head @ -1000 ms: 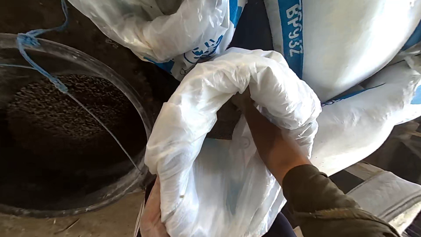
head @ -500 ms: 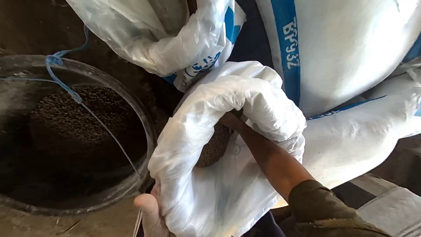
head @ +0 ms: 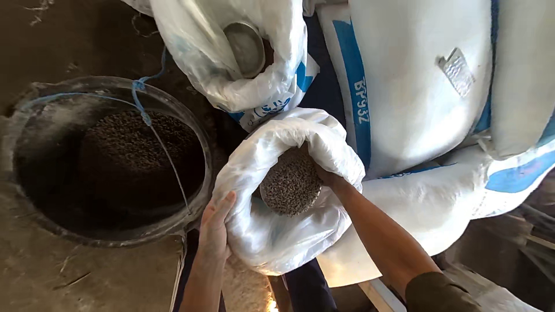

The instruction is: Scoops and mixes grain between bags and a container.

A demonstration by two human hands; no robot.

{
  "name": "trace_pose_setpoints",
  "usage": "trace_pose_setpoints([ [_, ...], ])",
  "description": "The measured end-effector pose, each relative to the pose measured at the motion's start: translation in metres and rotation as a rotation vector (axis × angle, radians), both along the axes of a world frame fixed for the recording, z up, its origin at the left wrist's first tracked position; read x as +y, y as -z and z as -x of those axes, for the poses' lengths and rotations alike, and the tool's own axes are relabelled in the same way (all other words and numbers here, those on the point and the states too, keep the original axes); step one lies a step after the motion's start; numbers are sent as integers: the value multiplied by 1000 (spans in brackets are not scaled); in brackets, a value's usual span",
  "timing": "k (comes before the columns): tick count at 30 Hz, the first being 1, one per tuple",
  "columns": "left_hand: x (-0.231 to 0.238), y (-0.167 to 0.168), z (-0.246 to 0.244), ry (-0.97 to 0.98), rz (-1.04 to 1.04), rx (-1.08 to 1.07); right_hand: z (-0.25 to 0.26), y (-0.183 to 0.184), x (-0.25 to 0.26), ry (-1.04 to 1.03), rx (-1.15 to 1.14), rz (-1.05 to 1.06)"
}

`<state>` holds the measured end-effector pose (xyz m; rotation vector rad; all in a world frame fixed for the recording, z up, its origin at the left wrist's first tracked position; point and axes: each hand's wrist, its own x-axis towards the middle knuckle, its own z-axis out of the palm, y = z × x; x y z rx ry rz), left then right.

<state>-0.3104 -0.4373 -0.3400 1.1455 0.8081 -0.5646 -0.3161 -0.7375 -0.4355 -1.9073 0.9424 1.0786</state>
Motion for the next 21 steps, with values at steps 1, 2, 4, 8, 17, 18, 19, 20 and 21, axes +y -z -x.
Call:
trace_pose_setpoints([
  [1, 1, -1, -2, 13, -13, 6, -3, -21, 4, -1, 22, -4],
  [2, 2, -1, -3, 25, -25, 11, -5, -39, 9, 78, 37, -18],
  [4, 7, 2, -1, 58, -46, 6, -6, -65, 14, 242, 54, -33],
  [8, 17, 4, 11, 126, -69, -50, -11, -120, 22, 274, -100, -38],
  [17, 44, -8, 123, 74, 122, -170, -82, -243, 146, 13, -374, -80],
  [18, 45, -21, 123, 115, 102, -141, -92, -248, 167, -46, -414, -84],
  [19, 45, -27, 122, 157, 75, -94, -100, -252, 188, -118, -453, -83],
  [20, 42, -23, 121, 223, 30, -42, -108, -254, 209, -207, -494, -82],
  [21, 37, -15, 119, 291, -16, -8, -114, -254, 231, -322, -535, -62],
])
